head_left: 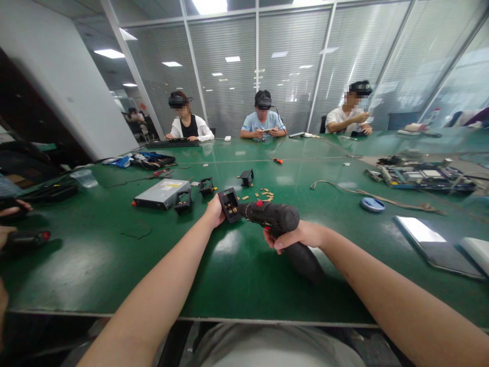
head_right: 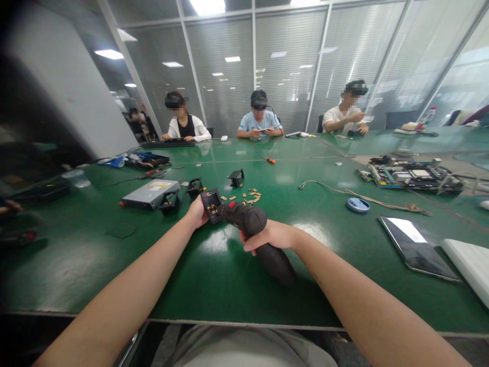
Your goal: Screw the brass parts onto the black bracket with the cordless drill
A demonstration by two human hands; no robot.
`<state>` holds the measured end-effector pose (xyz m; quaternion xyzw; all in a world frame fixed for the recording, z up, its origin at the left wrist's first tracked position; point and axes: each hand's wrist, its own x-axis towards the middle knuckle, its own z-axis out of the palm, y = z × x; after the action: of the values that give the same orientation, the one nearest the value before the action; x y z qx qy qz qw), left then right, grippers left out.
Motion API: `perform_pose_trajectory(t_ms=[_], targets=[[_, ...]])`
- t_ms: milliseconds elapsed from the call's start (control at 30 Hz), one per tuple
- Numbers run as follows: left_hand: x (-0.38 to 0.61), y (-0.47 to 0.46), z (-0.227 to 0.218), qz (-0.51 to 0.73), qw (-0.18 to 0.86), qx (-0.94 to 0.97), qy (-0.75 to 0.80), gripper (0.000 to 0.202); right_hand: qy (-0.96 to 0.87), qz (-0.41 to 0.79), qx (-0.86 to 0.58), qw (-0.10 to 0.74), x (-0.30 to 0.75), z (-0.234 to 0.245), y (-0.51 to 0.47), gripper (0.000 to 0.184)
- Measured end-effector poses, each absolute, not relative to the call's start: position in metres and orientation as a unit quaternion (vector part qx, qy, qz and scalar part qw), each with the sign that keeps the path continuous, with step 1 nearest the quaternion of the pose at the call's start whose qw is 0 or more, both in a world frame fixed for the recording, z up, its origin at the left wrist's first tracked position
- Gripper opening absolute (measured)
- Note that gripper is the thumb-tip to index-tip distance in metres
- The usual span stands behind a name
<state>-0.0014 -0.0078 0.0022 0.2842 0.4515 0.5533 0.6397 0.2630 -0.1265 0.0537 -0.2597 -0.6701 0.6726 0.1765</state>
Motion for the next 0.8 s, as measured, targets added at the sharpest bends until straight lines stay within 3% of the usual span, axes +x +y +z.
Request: perform_pose_trajectory(t_ms=[200, 800], targets=[[-0.001, -0.009, 0.0034, 0.56, 0.647, 0.259, 0.449, 0.032, -0.645, 0.7, -0.243, 0.187, 0.2635, 0.0502, -0.1252, 0.038], [0.0028, -0.0154, 0.0093, 0.579, 0.626, 0.262, 0.451, 0.026, -0.664, 0.668, -0.265, 0.206, 0.2666, 0.0519, -0.1241, 0.033]])
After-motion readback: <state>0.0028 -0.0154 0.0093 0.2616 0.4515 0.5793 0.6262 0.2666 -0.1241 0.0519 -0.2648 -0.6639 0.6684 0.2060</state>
